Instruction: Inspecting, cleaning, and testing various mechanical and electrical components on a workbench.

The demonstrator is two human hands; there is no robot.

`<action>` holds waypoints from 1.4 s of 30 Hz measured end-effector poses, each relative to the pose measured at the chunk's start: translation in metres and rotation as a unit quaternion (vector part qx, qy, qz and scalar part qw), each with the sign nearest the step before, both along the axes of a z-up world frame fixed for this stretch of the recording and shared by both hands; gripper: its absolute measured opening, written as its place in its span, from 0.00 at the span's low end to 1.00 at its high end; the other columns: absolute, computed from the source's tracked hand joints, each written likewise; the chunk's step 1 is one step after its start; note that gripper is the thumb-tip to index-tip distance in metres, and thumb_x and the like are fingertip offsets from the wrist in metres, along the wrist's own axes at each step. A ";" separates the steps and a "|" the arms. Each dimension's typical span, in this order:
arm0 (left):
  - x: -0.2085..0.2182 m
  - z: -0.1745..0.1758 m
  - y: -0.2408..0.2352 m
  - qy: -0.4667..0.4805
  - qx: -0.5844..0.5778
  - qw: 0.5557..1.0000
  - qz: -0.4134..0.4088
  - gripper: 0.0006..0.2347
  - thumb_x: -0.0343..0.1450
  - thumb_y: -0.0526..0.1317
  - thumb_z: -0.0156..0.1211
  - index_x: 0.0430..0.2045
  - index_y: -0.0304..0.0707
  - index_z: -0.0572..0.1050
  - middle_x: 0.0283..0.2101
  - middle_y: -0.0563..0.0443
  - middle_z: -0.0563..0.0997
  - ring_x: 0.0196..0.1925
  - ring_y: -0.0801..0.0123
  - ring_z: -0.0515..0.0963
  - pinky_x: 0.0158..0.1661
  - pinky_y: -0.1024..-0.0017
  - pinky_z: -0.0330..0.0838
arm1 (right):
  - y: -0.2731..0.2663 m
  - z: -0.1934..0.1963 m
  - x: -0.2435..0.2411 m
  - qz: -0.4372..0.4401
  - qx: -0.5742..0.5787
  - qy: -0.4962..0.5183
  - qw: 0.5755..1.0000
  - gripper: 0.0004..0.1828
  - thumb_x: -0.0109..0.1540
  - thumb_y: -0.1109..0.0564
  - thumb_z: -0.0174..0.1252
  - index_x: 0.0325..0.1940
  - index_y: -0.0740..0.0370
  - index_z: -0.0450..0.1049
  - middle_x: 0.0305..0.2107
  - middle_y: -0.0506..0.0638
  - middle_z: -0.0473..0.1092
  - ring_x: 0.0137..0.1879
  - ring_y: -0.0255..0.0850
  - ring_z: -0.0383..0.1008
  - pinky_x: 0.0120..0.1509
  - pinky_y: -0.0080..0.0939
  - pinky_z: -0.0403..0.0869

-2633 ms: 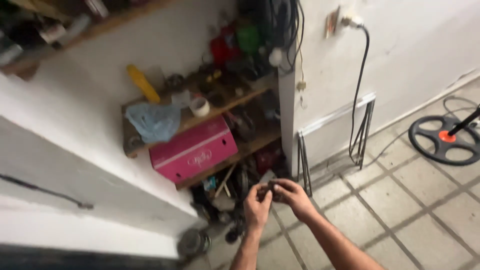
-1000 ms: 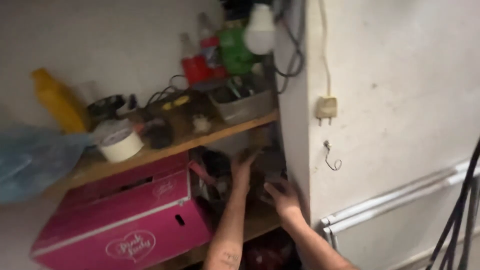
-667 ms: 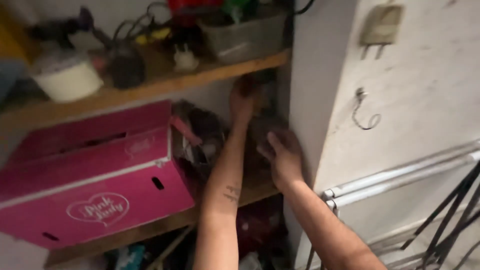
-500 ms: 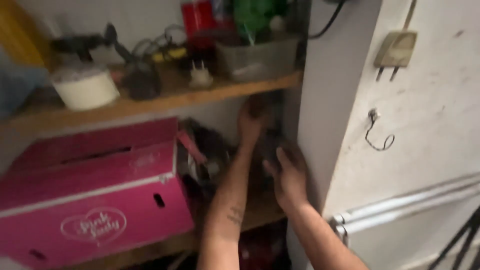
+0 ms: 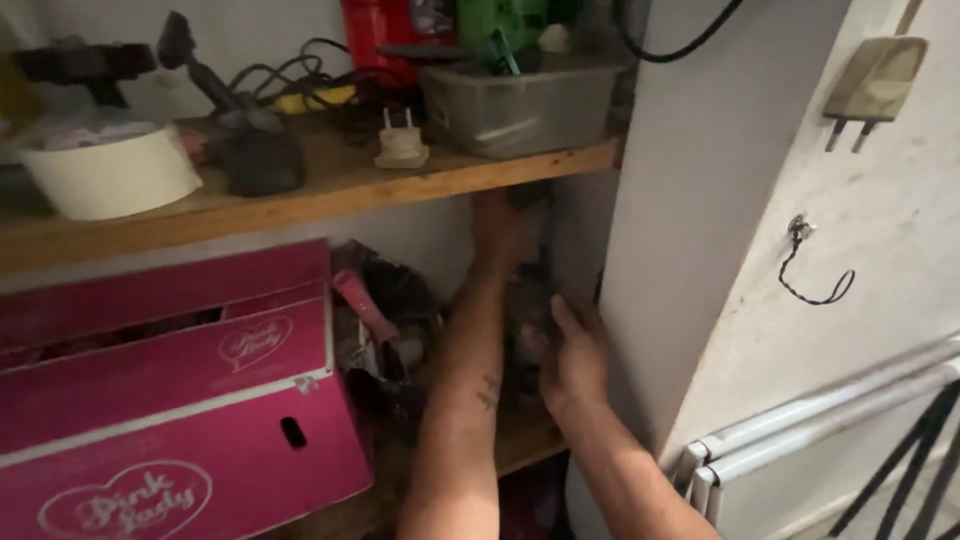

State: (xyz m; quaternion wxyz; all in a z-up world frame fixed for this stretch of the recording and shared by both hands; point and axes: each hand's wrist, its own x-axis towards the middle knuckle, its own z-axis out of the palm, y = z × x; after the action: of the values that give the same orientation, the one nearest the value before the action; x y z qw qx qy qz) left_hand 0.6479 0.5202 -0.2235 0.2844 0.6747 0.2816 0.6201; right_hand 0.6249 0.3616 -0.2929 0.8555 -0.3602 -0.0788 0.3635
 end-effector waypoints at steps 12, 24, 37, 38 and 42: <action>0.022 0.001 0.034 -0.173 -0.030 0.983 -0.057 0.30 0.64 0.36 0.69 0.63 0.30 0.68 0.62 0.29 0.72 0.66 0.44 0.71 0.68 0.47 0.61 | -0.006 -0.004 -0.002 0.012 -0.023 -0.045 0.999 0.24 0.65 0.57 0.61 0.65 0.63 0.68 0.55 0.58 0.62 0.60 0.53 0.66 0.59 0.63 0.77; -0.052 -0.133 -0.056 -0.056 0.013 0.989 0.137 0.46 0.53 0.43 0.81 0.68 0.36 0.60 0.70 0.34 0.63 0.74 0.46 0.60 0.71 0.54 0.53 | -0.115 0.078 -0.014 0.095 -0.073 0.035 0.992 0.15 0.60 0.62 0.62 0.51 0.61 0.73 0.44 0.58 0.72 0.48 0.49 0.73 0.39 0.46 0.77; -0.247 0.188 -0.478 0.037 -0.184 0.981 -0.055 0.40 0.50 0.45 0.80 0.60 0.47 0.67 0.61 0.46 0.77 0.59 0.63 0.80 0.59 0.67 0.72 | -0.376 0.289 -0.049 0.055 -0.070 0.094 0.992 0.14 0.62 0.67 0.57 0.53 0.69 0.75 0.43 0.59 0.72 0.50 0.44 0.73 0.54 0.47 0.76; -0.255 0.216 -0.499 0.037 -0.193 0.979 -0.053 0.40 0.50 0.45 0.80 0.60 0.47 0.67 0.61 0.46 0.77 0.59 0.63 0.80 0.59 0.67 0.72 | -0.392 0.294 -0.052 0.056 -0.079 0.095 0.991 0.14 0.62 0.67 0.57 0.53 0.69 0.75 0.43 0.59 0.72 0.50 0.44 0.73 0.54 0.47 0.76; -0.280 0.306 -0.584 0.126 -0.014 0.976 -0.179 0.37 0.56 0.45 0.79 0.58 0.36 0.63 0.59 0.41 0.70 0.62 0.54 0.73 0.63 0.64 0.66 | -0.460 0.308 -0.075 0.066 -0.110 0.131 0.983 0.17 0.62 0.63 0.59 0.56 0.60 0.74 0.36 0.59 0.75 0.39 0.45 0.76 0.40 0.38 0.71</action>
State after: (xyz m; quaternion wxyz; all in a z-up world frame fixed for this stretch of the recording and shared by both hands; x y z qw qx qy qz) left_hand 0.3684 -0.0641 0.0824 0.3628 0.7827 0.1982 0.4653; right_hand 0.5503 -0.0986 0.0154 0.7878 -0.3957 0.0511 0.4692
